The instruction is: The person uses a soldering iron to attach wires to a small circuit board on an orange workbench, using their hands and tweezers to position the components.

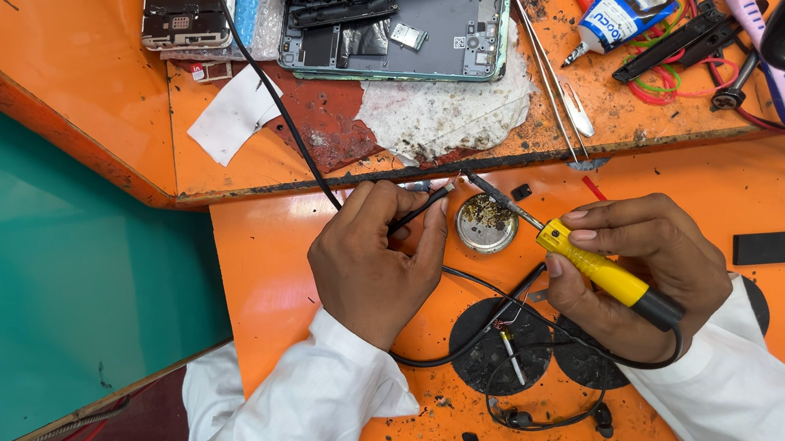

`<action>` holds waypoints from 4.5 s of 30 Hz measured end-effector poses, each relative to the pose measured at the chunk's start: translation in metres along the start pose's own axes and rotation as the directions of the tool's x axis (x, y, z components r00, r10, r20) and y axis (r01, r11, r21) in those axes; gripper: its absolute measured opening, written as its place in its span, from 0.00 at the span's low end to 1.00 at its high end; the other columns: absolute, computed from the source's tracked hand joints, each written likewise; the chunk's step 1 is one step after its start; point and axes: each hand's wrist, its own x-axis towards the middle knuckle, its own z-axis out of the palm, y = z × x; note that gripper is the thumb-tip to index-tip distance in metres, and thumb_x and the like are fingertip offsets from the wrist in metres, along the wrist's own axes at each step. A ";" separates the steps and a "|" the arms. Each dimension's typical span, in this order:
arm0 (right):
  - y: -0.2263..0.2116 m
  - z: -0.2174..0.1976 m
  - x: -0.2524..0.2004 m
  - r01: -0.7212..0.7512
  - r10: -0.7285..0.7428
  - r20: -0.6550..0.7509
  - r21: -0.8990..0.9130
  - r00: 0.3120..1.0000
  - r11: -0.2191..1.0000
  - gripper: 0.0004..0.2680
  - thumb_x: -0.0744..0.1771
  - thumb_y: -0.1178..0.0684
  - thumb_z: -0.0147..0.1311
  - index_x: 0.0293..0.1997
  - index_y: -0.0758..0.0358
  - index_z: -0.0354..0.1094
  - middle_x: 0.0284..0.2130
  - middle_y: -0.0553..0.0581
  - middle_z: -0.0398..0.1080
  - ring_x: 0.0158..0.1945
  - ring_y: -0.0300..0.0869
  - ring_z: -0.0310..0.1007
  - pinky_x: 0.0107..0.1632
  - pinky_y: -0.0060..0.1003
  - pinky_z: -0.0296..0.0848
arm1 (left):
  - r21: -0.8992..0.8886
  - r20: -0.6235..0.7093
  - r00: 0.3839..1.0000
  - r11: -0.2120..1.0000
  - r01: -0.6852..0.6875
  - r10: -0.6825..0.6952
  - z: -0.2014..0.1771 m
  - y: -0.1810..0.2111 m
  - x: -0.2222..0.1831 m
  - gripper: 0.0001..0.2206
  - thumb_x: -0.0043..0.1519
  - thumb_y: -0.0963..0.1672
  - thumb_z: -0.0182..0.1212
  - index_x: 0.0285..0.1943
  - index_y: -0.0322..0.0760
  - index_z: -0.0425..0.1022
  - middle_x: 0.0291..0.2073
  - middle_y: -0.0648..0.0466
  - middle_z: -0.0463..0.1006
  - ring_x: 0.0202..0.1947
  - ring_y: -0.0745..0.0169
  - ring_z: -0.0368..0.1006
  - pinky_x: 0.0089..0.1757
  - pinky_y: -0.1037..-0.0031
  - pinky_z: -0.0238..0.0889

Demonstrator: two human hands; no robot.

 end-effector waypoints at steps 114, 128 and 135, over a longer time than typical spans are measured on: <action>-0.013 -0.056 -0.004 0.311 -0.356 0.018 -0.531 0.934 0.788 0.10 0.71 0.57 0.65 0.58 0.57 0.70 0.45 0.59 0.74 0.38 0.45 0.79 0.38 0.35 0.76 | -0.173 0.291 0.798 0.850 -0.498 0.527 -0.023 -0.004 0.012 0.07 0.51 0.37 0.63 0.37 0.37 0.75 0.33 0.50 0.77 0.35 0.48 0.74 0.39 0.64 0.66; -0.028 -0.030 -0.063 -0.176 0.133 -0.148 -0.335 0.980 0.926 0.13 0.66 0.62 0.65 0.55 0.62 0.67 0.41 0.58 0.73 0.44 0.43 0.81 0.45 0.34 0.78 | -0.305 0.456 0.806 0.917 -0.258 0.378 -0.032 0.005 0.005 0.08 0.58 0.37 0.61 0.44 0.38 0.79 0.39 0.51 0.81 0.35 0.56 0.80 0.37 0.71 0.74; -0.036 -0.034 -0.027 0.210 -0.216 -0.005 -0.219 0.976 0.953 0.16 0.64 0.64 0.69 0.52 0.59 0.64 0.40 0.59 0.72 0.44 0.45 0.79 0.44 0.32 0.78 | -0.426 0.532 0.643 0.831 -0.358 0.551 -0.027 0.006 -0.004 0.08 0.55 0.39 0.61 0.43 0.37 0.74 0.43 0.46 0.80 0.46 0.43 0.77 0.47 0.61 0.70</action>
